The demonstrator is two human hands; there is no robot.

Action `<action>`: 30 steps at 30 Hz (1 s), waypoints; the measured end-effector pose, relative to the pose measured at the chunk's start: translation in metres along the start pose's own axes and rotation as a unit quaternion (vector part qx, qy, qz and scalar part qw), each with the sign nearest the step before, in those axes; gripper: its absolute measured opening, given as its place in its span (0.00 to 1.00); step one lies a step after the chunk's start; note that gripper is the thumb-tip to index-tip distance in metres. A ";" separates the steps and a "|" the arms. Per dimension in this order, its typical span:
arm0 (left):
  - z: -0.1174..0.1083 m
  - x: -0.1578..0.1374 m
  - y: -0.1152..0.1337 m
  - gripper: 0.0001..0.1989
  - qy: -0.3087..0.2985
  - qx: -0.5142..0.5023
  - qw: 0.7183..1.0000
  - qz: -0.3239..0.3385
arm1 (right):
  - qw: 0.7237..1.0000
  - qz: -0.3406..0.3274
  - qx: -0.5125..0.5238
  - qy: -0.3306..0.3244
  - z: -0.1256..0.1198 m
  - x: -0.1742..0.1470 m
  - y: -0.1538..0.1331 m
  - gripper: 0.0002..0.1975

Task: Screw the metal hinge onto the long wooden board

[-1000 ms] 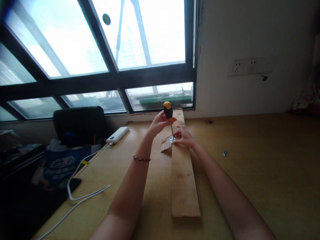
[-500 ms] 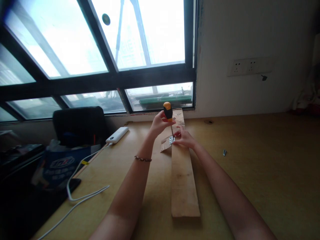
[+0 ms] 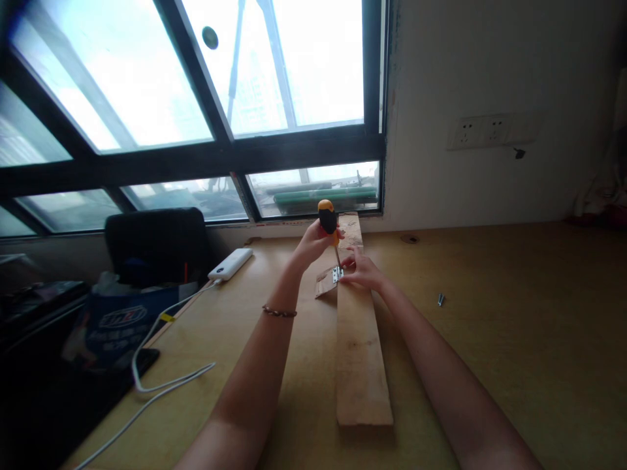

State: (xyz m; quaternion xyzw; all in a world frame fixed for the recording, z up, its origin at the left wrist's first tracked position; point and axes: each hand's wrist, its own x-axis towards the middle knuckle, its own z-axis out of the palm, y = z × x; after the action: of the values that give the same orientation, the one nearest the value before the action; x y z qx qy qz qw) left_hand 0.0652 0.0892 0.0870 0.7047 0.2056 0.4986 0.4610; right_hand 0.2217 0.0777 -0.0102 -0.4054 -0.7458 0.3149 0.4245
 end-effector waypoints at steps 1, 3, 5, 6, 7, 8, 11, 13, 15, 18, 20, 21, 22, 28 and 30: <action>0.001 0.000 -0.001 0.13 0.003 0.006 1.000 0.002 | 1.000 0.000 0.000 0.001 0.000 0.000 0.000 0.41; 0.001 0.001 -0.003 0.15 0.013 0.021 1.000 0.003 | 1.000 -0.002 -0.001 0.004 0.000 0.000 -0.001 0.41; 0.002 0.001 -0.004 0.19 0.034 0.031 0.999 -0.005 | 1.000 -0.003 0.001 0.006 0.000 0.000 0.000 0.41; 0.002 0.001 -0.004 0.21 0.049 0.032 0.998 -0.012 | 1.000 -0.003 0.003 0.006 0.000 0.000 0.000 0.41; 0.001 0.001 -0.004 0.22 0.064 0.031 0.997 -0.019 | 1.000 -0.002 0.005 0.005 0.000 0.000 0.000 0.41; 0.001 0.001 -0.004 0.22 0.078 0.029 0.996 -0.024 | 1.000 -0.001 0.005 0.005 0.000 0.000 0.001 0.41; -0.002 0.001 -0.003 0.20 0.102 0.015 0.994 -0.029 | 1.000 0.003 0.000 0.006 0.000 0.000 0.001 0.42; -0.004 0.001 -0.001 0.19 0.105 -0.003 0.994 -0.027 | 1.000 0.001 -0.002 0.009 0.000 0.000 0.001 0.42; -0.004 0.001 0.000 0.20 0.099 -0.022 0.995 -0.026 | 1.000 -0.002 -0.001 0.010 0.000 0.000 0.000 0.42; -0.003 0.001 0.003 0.20 0.075 -0.048 0.996 -0.019 | 1.000 -0.004 -0.001 0.009 0.000 0.000 0.000 0.42; -0.002 0.000 0.005 0.19 0.051 -0.061 0.997 -0.010 | 1.000 -0.002 -0.003 0.009 0.000 0.000 0.001 0.42; -0.001 0.000 0.006 0.19 0.041 -0.066 0.997 -0.005 | 1.000 -0.002 -0.005 0.009 0.000 0.000 0.002 0.42; 0.000 0.000 0.008 0.19 0.032 -0.070 0.997 0.001 | 1.000 -0.002 -0.007 0.009 0.000 0.000 0.003 0.42; 0.000 0.000 0.026 0.17 0.056 -0.054 0.996 0.050 | 1.000 -0.009 -0.014 0.006 0.001 0.001 0.006 0.41; -0.003 -0.001 0.033 0.17 0.092 -0.044 0.992 0.068 | 1.000 -0.008 -0.014 0.008 0.001 0.001 0.006 0.41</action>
State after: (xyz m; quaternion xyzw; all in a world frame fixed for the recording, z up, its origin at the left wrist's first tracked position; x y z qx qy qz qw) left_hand 0.0568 0.0735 0.1152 0.6470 0.1769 0.6003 0.4357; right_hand 0.2222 0.0818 -0.0153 -0.4072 -0.7501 0.2981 0.4274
